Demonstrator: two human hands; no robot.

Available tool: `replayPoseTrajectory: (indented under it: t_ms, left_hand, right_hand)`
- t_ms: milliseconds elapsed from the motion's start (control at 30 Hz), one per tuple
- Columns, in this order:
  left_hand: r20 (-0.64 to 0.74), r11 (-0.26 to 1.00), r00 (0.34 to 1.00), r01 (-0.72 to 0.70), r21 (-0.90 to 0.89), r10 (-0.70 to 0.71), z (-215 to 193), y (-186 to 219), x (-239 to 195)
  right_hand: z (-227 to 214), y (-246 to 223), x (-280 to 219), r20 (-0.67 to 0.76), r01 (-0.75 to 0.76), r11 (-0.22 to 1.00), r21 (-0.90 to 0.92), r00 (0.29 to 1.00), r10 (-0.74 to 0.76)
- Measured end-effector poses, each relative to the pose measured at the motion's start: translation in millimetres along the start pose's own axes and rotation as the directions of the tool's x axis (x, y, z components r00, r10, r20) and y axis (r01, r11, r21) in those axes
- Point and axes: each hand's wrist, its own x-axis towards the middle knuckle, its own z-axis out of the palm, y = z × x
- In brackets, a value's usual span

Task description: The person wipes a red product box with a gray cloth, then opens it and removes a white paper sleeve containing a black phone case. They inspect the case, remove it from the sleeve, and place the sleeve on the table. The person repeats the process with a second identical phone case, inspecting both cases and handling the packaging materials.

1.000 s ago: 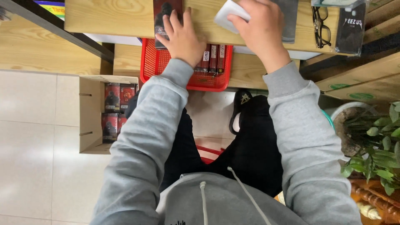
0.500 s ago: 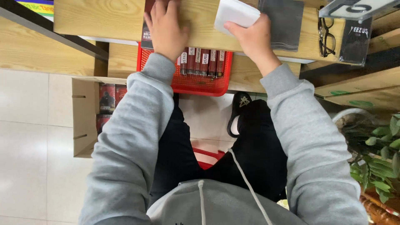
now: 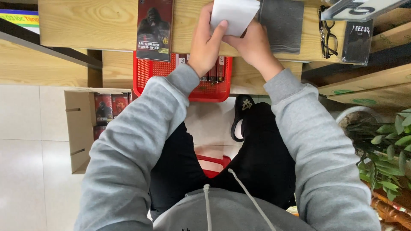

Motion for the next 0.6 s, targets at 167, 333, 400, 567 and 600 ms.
replayPoseTrajectory:
  t_ms: [167,333,400,567,600]
  left_hand:
    - [0.035,0.997,0.999,0.015,0.080,-0.018,-3,0,-5]
    - [0.068,0.982,0.997,-0.054,0.182,0.042,-1,10,-10]
    - [0.063,0.981,0.998,0.000,0.195,-0.013,1,5,-10]
    - [0.061,0.974,0.998,0.012,0.224,-0.027,-1,7,-8]
    - [0.083,0.970,0.996,0.009,0.242,-0.030,-1,9,-10]
  right_hand:
    - [6,9,0,0.041,0.111,0.993,-0.035,0.993,-0.110]
    - [0,13,-5,0.040,0.117,0.993,-0.003,0.992,-0.117]
    - [6,22,-4,0.040,0.117,0.993,-0.020,0.992,-0.116]
    - [2,13,-7,0.013,0.111,0.993,-0.034,0.994,-0.111]
    - [1,10,-11,0.019,0.094,0.995,-0.045,0.995,-0.093]
